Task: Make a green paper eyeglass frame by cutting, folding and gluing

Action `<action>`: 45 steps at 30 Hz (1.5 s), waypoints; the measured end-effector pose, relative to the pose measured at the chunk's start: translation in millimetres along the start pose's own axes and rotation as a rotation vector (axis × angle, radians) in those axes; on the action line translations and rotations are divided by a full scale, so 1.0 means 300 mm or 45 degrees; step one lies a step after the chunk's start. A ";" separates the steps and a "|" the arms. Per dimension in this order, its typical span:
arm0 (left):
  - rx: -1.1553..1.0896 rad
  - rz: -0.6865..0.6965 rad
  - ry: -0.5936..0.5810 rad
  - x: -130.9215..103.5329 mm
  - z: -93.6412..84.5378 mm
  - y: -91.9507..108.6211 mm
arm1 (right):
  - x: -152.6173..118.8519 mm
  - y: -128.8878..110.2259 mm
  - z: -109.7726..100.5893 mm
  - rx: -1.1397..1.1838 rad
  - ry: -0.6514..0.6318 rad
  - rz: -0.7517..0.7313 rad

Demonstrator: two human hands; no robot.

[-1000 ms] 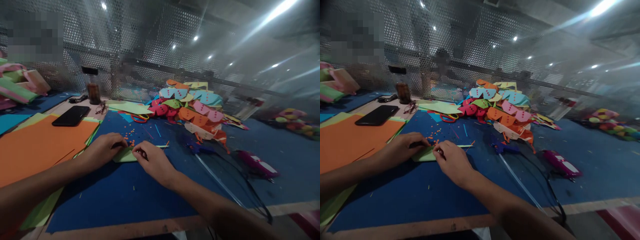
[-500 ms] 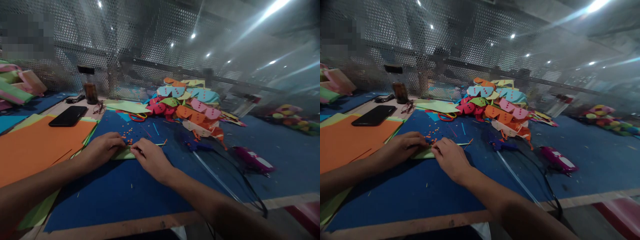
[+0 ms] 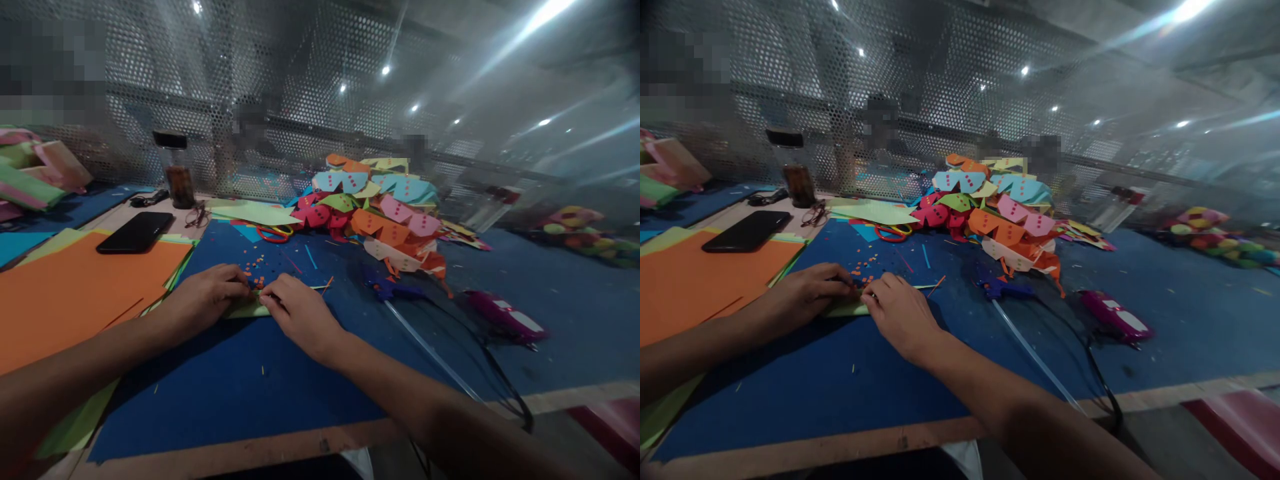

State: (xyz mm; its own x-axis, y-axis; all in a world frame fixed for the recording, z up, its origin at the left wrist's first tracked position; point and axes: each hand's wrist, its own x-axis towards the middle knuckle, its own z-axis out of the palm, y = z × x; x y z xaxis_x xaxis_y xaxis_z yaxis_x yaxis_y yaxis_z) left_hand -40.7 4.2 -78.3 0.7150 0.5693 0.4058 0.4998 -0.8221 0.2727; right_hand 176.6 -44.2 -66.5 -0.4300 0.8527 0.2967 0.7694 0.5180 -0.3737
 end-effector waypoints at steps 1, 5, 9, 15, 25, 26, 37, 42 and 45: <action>0.002 0.009 -0.001 0.000 0.000 0.000 | 0.000 0.000 0.000 -0.006 -0.001 -0.003; 0.005 0.013 -0.008 -0.001 -0.007 0.005 | 0.001 0.000 0.002 -0.032 -0.005 -0.008; 0.020 0.001 -0.032 -0.004 -0.011 -0.001 | -0.003 0.002 0.002 -0.054 0.001 -0.022; 0.063 0.013 -0.071 -0.010 -0.008 -0.021 | -0.025 0.005 -0.012 -0.178 0.081 -0.176; 0.090 0.026 -0.075 -0.020 -0.004 -0.009 | -0.038 0.005 -0.024 -0.324 0.024 -0.363; 0.101 0.032 -0.073 -0.020 -0.005 -0.007 | -0.038 0.005 -0.023 -0.325 0.014 -0.366; 0.156 0.135 -0.159 -0.020 -0.050 0.024 | -0.037 -0.002 -0.027 -0.336 -0.025 -0.370; 0.190 0.153 -0.159 -0.026 -0.050 0.023 | -0.040 -0.005 -0.027 -0.381 -0.015 -0.398; 0.227 0.202 -0.145 -0.026 -0.049 0.024 | -0.041 -0.006 -0.028 -0.398 -0.021 -0.402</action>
State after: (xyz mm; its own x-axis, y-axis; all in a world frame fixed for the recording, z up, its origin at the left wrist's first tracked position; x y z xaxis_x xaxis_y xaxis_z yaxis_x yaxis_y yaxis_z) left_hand -49.9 -6.4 -66.8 0.8365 0.4392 0.3278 0.4483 -0.8924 0.0516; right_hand 184.3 -56.3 -62.2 -0.6726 0.6582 0.3383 0.7038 0.7102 0.0173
